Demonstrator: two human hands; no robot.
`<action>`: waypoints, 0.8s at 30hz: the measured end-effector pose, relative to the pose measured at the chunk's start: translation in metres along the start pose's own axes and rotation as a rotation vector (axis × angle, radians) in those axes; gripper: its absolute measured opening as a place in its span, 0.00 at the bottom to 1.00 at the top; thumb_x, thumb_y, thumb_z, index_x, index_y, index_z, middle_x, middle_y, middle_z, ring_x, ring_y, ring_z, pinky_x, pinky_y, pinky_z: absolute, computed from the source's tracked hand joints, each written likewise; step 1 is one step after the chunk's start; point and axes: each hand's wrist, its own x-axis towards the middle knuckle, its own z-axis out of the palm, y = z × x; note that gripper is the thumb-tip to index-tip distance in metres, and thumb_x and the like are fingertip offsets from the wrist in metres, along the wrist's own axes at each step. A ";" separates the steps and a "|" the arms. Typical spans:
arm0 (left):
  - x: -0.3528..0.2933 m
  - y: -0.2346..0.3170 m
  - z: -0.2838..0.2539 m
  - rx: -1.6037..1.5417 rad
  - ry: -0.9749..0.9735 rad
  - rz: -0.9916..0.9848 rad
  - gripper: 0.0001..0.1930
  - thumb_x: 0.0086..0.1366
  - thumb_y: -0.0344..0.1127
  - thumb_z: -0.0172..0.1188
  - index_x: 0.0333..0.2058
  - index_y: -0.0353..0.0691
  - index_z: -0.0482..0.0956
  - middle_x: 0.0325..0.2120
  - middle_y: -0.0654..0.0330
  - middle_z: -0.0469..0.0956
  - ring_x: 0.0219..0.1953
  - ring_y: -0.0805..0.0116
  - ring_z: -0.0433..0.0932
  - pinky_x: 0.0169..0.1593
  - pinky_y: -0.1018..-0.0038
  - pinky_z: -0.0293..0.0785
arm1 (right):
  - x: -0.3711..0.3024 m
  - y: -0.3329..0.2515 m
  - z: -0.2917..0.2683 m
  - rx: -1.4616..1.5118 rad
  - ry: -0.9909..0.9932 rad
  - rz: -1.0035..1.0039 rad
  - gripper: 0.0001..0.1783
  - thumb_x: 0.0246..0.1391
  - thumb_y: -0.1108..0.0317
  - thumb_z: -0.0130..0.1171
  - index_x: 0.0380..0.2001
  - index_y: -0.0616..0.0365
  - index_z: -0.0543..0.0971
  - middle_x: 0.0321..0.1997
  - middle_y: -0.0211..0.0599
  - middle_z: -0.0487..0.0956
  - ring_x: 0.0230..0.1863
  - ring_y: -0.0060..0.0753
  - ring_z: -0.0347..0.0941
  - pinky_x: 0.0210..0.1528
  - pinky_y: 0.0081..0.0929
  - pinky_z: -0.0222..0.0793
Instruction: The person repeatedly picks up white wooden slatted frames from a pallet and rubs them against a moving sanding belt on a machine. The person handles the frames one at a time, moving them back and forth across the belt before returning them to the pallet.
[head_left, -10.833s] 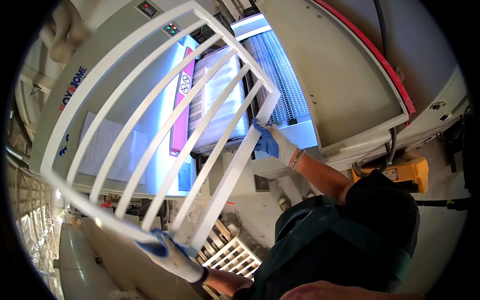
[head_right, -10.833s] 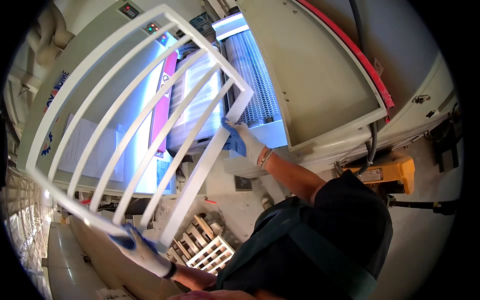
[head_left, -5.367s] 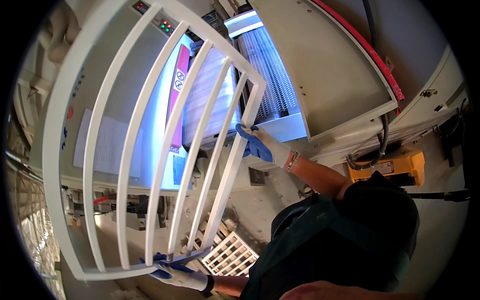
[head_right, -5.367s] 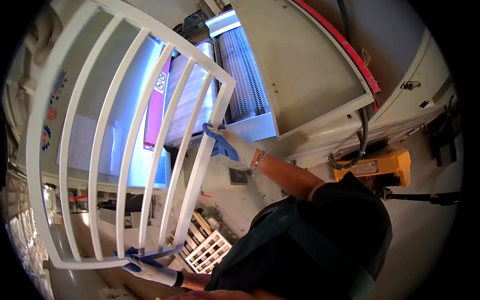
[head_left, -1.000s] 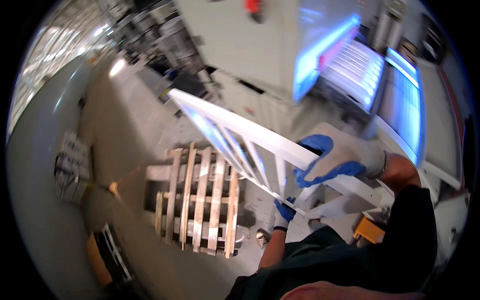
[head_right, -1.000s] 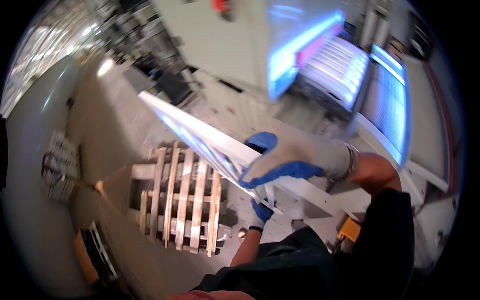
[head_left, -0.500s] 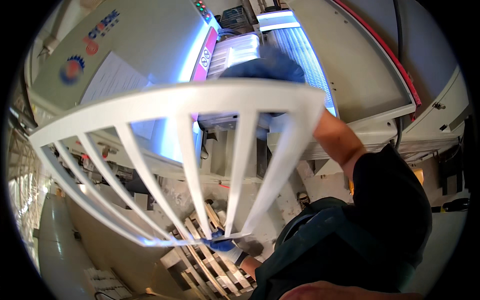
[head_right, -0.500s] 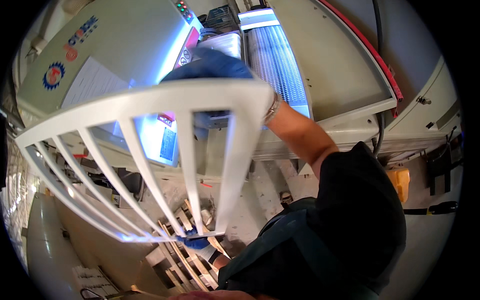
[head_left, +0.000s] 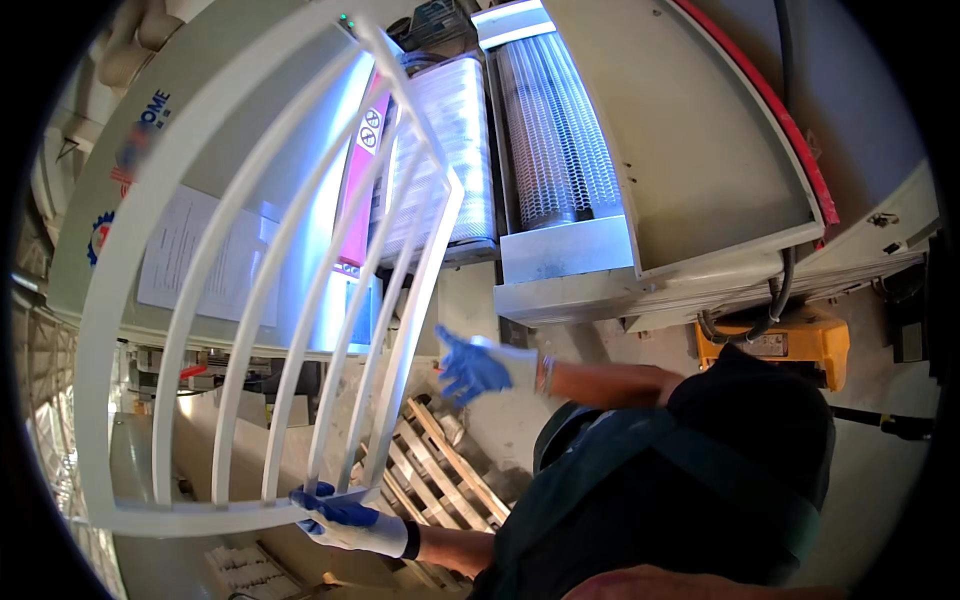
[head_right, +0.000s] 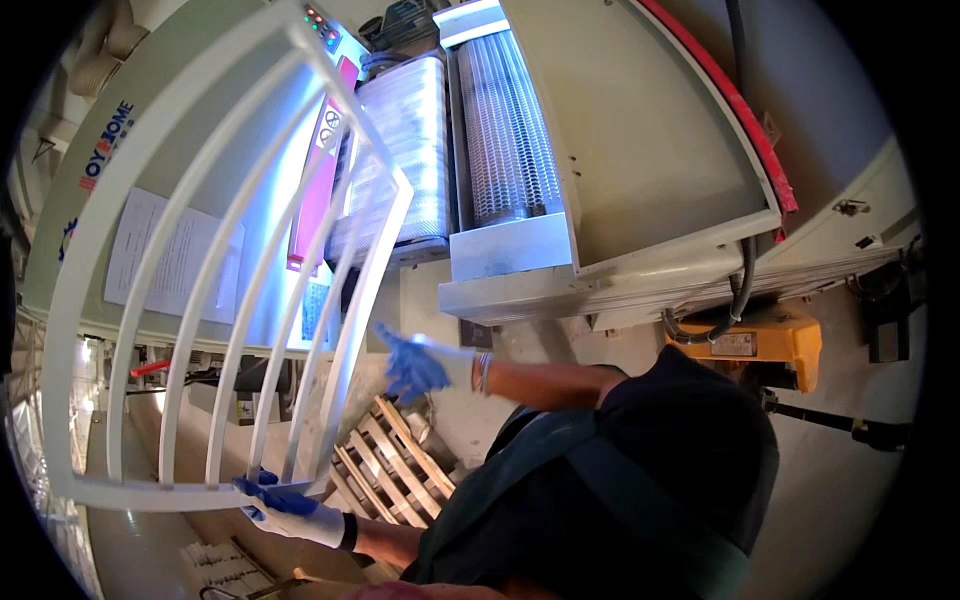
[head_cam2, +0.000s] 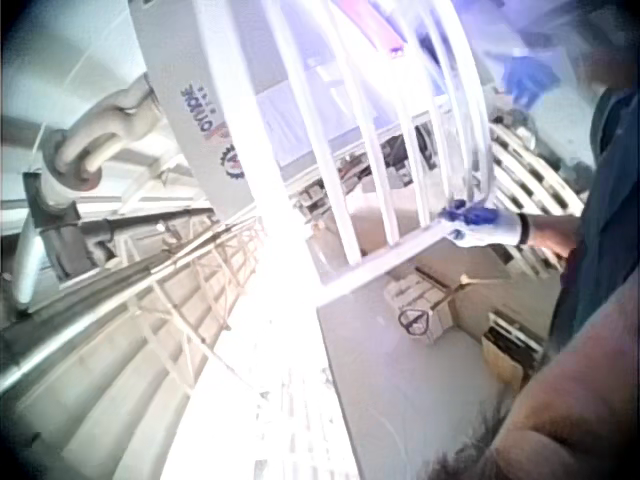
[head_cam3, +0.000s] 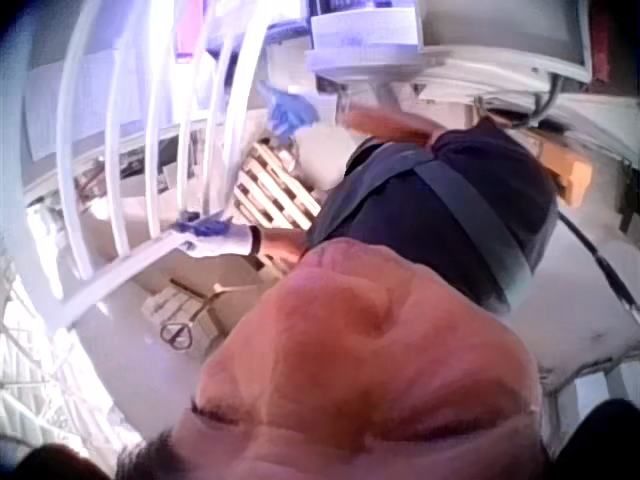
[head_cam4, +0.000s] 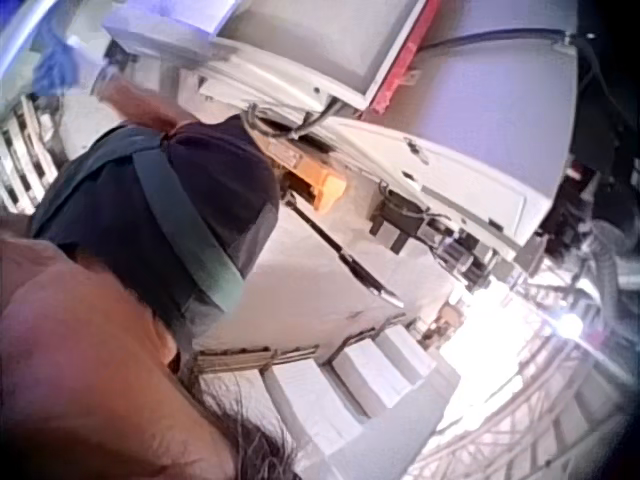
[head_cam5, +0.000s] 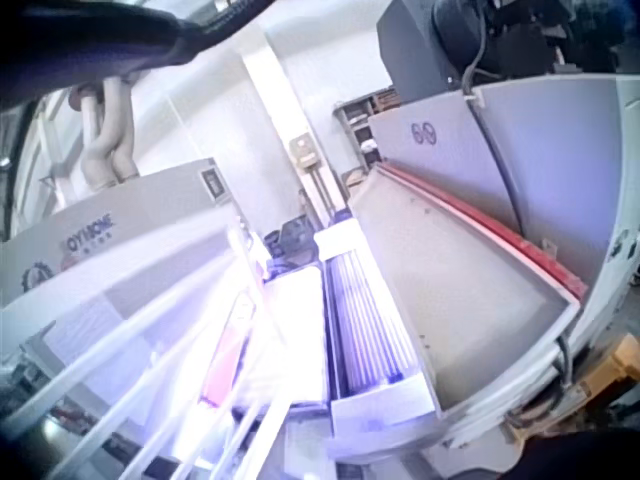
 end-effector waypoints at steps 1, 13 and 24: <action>0.007 0.014 0.011 0.113 -0.065 -0.066 0.25 0.68 0.44 0.51 0.53 0.25 0.71 0.38 0.54 0.75 0.38 0.66 0.70 0.44 0.72 0.66 | 0.035 0.022 -0.020 0.326 -0.615 -0.024 0.33 0.55 0.31 0.47 0.21 0.52 0.75 0.32 0.34 0.80 0.35 0.40 0.78 0.42 0.38 0.76; 0.017 0.047 0.012 0.169 -0.138 -0.042 0.26 0.71 0.48 0.50 0.51 0.27 0.72 0.31 0.57 0.71 0.31 0.71 0.67 0.35 0.75 0.65 | 0.017 -0.001 0.016 0.366 -0.327 -0.467 0.16 0.58 0.55 0.60 0.43 0.54 0.74 0.40 0.35 0.79 0.40 0.36 0.81 0.47 0.40 0.80; 0.049 0.062 0.163 0.002 -0.542 -0.010 0.26 0.65 0.24 0.55 0.61 0.33 0.62 0.36 0.59 0.75 0.33 0.76 0.72 0.35 0.80 0.69 | -0.042 -0.097 -0.034 0.182 0.033 -0.813 0.18 0.55 0.44 0.61 0.39 0.42 0.72 0.26 0.23 0.74 0.21 0.19 0.71 0.18 0.19 0.62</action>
